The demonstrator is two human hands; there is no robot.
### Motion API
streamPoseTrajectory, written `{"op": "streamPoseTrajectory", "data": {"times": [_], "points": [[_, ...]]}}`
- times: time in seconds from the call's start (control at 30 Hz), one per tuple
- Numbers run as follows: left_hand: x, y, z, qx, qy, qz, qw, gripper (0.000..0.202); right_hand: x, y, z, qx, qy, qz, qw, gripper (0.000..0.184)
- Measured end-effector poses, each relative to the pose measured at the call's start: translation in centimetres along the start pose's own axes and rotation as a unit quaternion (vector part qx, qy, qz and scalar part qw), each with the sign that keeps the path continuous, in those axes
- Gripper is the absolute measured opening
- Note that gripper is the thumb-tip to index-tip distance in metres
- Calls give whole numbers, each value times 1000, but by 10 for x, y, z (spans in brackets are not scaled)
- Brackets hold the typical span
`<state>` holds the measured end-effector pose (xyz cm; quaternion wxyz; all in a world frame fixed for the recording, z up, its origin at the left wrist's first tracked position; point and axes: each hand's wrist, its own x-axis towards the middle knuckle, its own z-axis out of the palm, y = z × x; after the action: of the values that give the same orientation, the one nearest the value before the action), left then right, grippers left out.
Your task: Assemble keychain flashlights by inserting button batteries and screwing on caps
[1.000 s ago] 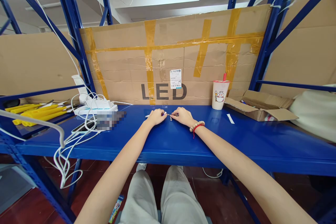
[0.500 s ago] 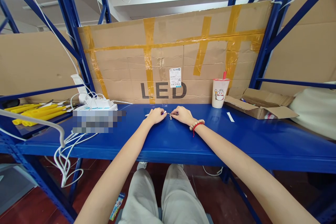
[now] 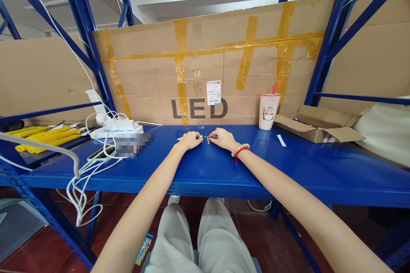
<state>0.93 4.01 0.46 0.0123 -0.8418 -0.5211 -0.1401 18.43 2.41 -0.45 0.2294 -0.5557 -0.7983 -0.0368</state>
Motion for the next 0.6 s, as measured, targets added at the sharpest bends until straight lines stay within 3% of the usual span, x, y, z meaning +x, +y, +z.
{"op": "streamPoseTrajectory", "data": {"times": [0.6], "points": [[-2, 2, -2, -3, -2, -1, 1000, 27, -1, 0, -1, 23, -15, 11, 1000, 21]]}}
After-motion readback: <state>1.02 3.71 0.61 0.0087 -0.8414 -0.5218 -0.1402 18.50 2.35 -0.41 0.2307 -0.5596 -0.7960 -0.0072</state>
